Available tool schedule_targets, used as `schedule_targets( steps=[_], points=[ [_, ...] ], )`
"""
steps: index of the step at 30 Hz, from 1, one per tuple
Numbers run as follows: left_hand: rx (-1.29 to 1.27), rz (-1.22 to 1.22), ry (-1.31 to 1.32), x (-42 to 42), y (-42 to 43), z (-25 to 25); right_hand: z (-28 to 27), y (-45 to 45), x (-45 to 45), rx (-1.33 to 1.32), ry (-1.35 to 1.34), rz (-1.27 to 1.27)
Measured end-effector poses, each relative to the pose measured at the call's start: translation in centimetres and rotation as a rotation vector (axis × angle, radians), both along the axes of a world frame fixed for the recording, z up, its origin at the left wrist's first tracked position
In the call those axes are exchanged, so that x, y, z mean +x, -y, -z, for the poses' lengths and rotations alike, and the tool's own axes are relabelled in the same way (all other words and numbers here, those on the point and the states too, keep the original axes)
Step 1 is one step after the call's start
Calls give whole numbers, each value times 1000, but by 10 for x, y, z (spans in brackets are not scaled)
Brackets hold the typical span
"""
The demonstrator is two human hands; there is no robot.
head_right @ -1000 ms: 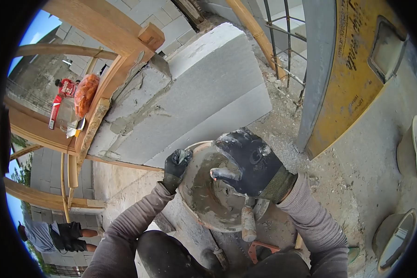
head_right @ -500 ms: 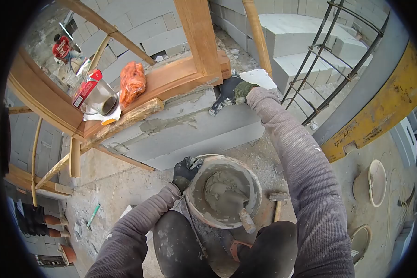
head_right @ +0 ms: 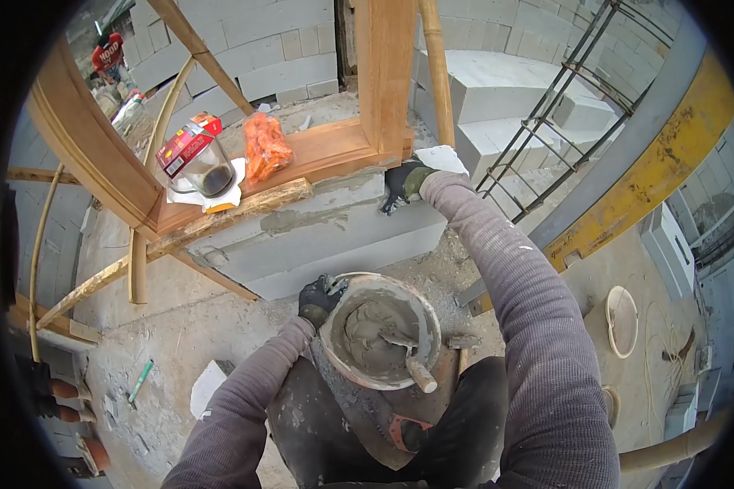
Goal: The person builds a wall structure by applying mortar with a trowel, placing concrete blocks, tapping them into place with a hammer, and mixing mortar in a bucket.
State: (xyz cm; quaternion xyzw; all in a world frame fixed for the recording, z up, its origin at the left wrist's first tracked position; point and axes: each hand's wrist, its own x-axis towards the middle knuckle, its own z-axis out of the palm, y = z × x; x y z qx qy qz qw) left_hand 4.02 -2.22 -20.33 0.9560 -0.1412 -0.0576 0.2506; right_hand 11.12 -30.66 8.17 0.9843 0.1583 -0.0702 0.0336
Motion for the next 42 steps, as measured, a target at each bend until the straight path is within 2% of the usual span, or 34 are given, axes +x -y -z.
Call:
schedule_targets(
  steps=[2,3,4,6,8,9,10,12,14,15,17,18,19,21,23,24,26,27,29,32,35,38,39,42],
  points=[
    [22,11,13,-1,1,1,-17,-15,-27,1,86,79],
    [25,-2,25,-2,1,1,84,25,27,21,137,97],
    [27,-15,36,-3,2,1,86,24,5,22,133,113],
    [5,-15,28,-10,1,-1,101,4,-73,80,701,510],
    [-110,-115,49,-13,6,-12,130,0,-143,386,504,630],
    [-83,-144,36,-10,6,-6,148,-1,-177,416,406,642],
    [-79,-129,46,-8,6,-3,194,10,-201,472,366,645],
    [-100,-141,66,-9,4,-3,210,19,-248,508,265,621],
    [-108,-163,57,-13,3,-9,264,54,-279,599,273,559],
    [-114,-193,32,-13,5,-12,270,63,-276,601,288,565],
    [-104,-205,53,-10,7,-7,274,76,-283,823,160,1128],
    [-91,-231,65,-10,5,0,277,80,-284,831,157,1145],
    [-81,-233,169,-8,5,14,275,81,-278,791,260,1140],
    [-44,-235,94,-6,4,11,271,80,-271,764,361,1155],
    [-42,-244,52,-7,1,16,268,77,-270,972,43,1089],
    [-21,-232,50,-8,-1,22,269,74,-270,990,34,1104],
    [-207,-311,158,-17,0,28,273,69,-272,742,31,842],
    [-162,-313,61,-21,-1,20,272,69,-271,757,21,857],
    [-103,-317,49,-27,1,6,267,67,-270,661,10,711],
    [-6,-338,76,-24,6,7,268,61,-269,621,11,712],
    [171,-301,118,-11,-1,20,272,56,-264,649,-134,714],
    [104,-275,162,-6,-5,30,265,52,-263,665,-208,683],
    [153,-280,168,-5,-5,32,260,50,-262,652,-246,683],
    [133,-291,141,-9,1,19,259,48,-259,642,-279,663]
  ],
)
